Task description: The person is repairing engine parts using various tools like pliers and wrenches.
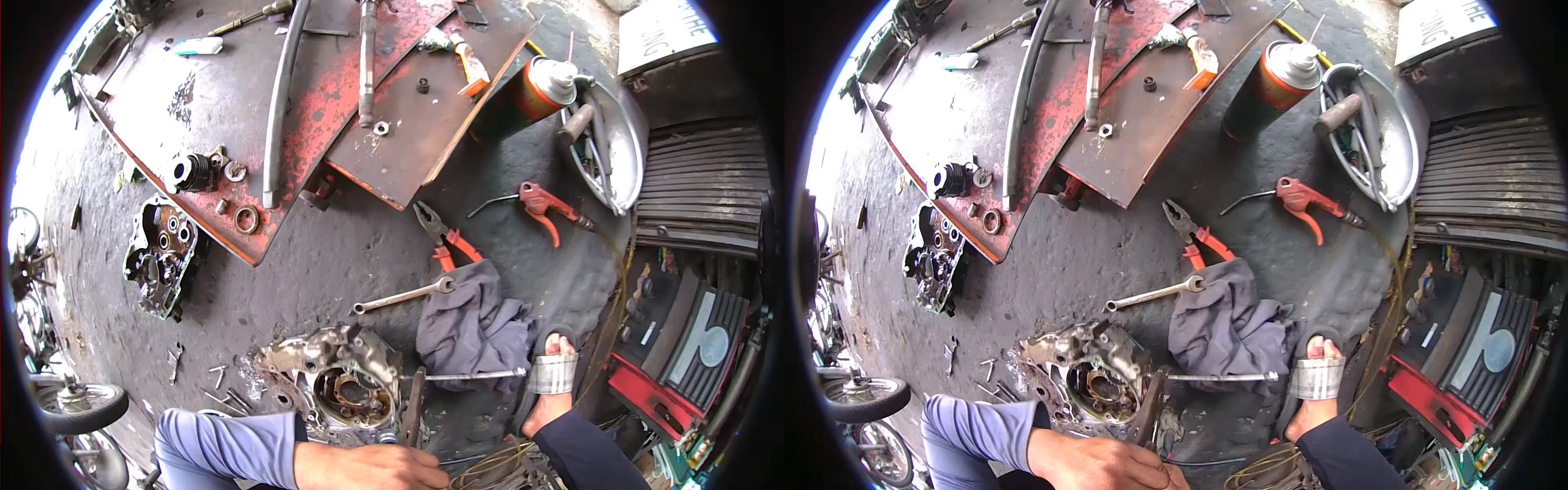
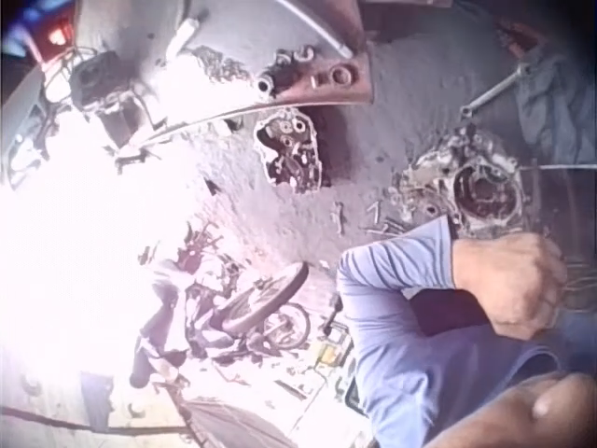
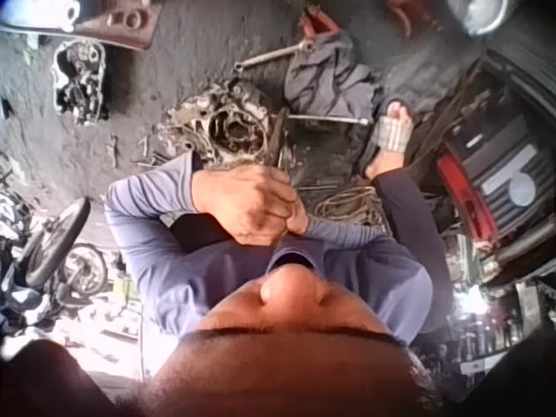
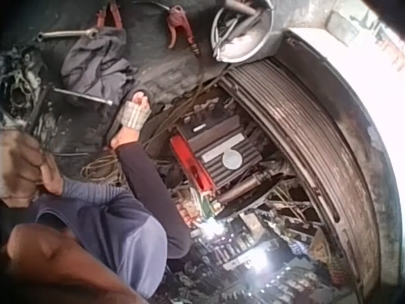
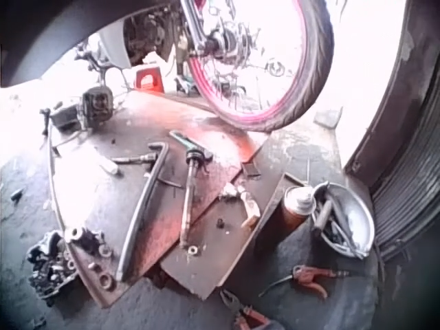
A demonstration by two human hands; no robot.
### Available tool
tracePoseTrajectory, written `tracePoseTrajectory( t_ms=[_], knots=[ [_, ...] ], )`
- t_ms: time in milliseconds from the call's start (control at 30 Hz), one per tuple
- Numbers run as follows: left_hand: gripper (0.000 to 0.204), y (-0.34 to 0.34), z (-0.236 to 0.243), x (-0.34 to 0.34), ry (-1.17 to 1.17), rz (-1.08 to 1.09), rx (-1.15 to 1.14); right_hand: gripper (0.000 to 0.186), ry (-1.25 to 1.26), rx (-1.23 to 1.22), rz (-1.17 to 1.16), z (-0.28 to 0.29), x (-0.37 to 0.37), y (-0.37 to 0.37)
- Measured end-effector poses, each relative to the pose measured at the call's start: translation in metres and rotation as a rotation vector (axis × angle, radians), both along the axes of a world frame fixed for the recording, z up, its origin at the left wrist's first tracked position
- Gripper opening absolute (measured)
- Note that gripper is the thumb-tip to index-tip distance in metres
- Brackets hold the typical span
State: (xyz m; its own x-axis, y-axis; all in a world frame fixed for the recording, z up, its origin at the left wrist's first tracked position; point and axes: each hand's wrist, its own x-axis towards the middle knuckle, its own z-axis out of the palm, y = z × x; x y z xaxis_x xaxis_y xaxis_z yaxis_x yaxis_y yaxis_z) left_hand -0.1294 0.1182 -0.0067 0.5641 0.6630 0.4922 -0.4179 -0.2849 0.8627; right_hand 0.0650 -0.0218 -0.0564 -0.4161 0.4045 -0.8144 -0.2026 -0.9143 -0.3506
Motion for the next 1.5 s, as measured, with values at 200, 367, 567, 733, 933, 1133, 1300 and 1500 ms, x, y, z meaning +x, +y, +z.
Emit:
tracePoseTrajectory(
  t_ms=[200,367,567,733,933,1133,1300,1500],
  knots=[
    [0.027,-0.021,0.044,0.006,0.097,0.103,0.372,0.078,0.355,-0.115,-0.001,0.048,-0.008,0.030],
    [0.024,-0.034,0.018,0.042,0.382,0.350,0.848,0.028,0.101,0.297,0.609,0.081,-0.018,0.187],
    [0.025,-0.014,-0.028,-0.017,0.902,0.444,0.177,0.049,-0.851,0.809,1.493,0.127,0.071,0.293],
    [0.031,-0.010,-0.049,-0.027,1.298,0.523,-0.014,0.043,-1.069,1.316,1.658,0.052,0.152,0.326],
    [0.033,-0.010,-0.067,0.019,1.561,0.366,-0.135,0.028,-0.833,2.027,1.032,-0.036,0.059,0.310],
    [0.014,-0.011,-0.076,0.035,1.560,0.525,-0.141,0.012,-0.566,2.012,1.585,-0.113,-0.041,0.280],
    [0.016,-0.031,-0.056,0.029,1.532,0.562,-0.253,0.016,-0.094,1.682,1.041,-0.061,-0.006,0.333],
    [0.016,-0.018,-0.066,0.039,1.607,0.601,-0.285,0.011,-0.245,1.212,1.014,0.006,0.080,0.328]
  ],
)
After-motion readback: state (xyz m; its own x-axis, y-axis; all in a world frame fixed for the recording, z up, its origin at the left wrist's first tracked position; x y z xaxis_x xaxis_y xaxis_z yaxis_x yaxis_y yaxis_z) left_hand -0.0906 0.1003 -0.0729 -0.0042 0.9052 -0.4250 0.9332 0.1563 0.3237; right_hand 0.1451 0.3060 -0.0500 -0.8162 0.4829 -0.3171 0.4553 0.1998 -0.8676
